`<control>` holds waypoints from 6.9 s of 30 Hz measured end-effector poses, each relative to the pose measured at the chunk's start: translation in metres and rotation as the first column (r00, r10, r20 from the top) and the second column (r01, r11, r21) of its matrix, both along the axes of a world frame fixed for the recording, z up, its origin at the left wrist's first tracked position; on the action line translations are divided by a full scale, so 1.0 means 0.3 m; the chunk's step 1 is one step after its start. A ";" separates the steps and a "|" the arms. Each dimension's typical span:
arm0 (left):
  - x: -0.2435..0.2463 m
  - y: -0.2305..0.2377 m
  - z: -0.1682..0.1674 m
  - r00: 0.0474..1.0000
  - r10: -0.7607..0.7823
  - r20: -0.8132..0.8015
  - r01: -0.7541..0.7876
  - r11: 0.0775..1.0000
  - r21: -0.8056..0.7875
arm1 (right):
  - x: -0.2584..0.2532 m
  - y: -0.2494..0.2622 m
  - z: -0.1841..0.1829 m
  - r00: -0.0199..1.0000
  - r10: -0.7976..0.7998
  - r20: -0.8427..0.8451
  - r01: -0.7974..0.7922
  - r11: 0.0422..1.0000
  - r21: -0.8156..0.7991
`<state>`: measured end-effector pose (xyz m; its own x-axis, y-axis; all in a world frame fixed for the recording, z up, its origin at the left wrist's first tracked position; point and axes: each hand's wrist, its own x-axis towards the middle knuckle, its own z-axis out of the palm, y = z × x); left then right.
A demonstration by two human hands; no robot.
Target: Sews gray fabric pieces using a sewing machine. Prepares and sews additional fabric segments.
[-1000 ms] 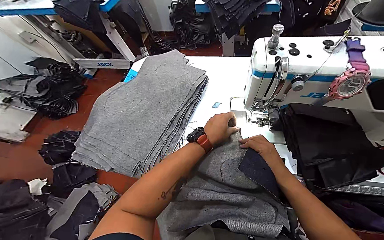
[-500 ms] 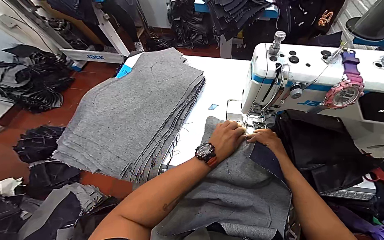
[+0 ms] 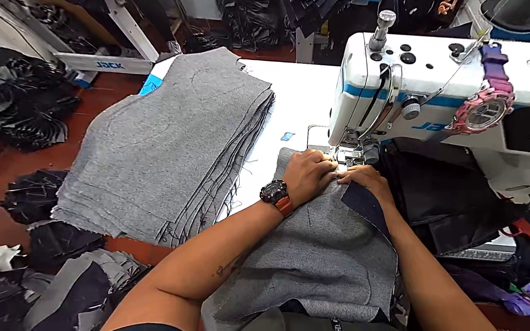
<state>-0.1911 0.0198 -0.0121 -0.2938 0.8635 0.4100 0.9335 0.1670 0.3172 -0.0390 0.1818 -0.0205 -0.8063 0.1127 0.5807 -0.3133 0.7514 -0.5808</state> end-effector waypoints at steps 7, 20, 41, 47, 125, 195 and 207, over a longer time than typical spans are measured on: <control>-0.041 0.024 0.021 0.997 -0.081 -0.006 0.080 0.996 -0.034 | -0.010 -0.007 0.018 0.996 -0.063 0.059 0.062 0.998 0.028; 0.629 -0.068 0.081 0.535 0.140 0.833 -0.480 0.862 0.163 | -0.019 -0.153 0.033 0.822 -0.488 0.293 0.536 0.837 -0.108; 0.241 -0.250 0.048 0.985 -0.018 0.174 0.033 0.996 -0.081 | 0.296 -0.433 -0.105 0.956 -0.285 0.063 0.247 0.905 0.347; 0.259 -0.280 0.069 0.984 -0.154 -0.087 0.155 0.988 0.006 | 0.322 -0.413 -0.171 0.962 -0.252 -0.105 0.272 0.912 0.308; 0.173 -0.126 0.008 1.000 -0.015 0.007 0.016 0.997 -0.081 | 0.250 -0.198 -0.020 0.992 -0.111 0.051 0.100 0.977 0.187; -0.196 -0.018 0.104 0.745 0.498 0.443 -0.426 0.867 -0.259 | 0.233 -0.187 0.010 0.926 -0.330 0.185 0.365 0.906 -0.214; -0.213 -0.005 0.065 0.744 0.507 0.435 -0.450 0.862 -0.234 | 0.228 -0.244 -0.099 0.906 -0.357 -0.229 0.422 0.812 0.403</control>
<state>-0.2550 0.0184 0.0073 -0.8097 0.5863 0.0261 0.4628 0.6104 0.6429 0.0294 0.1085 -0.0501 -0.6579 0.1116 0.7448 0.0089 0.9900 -0.1404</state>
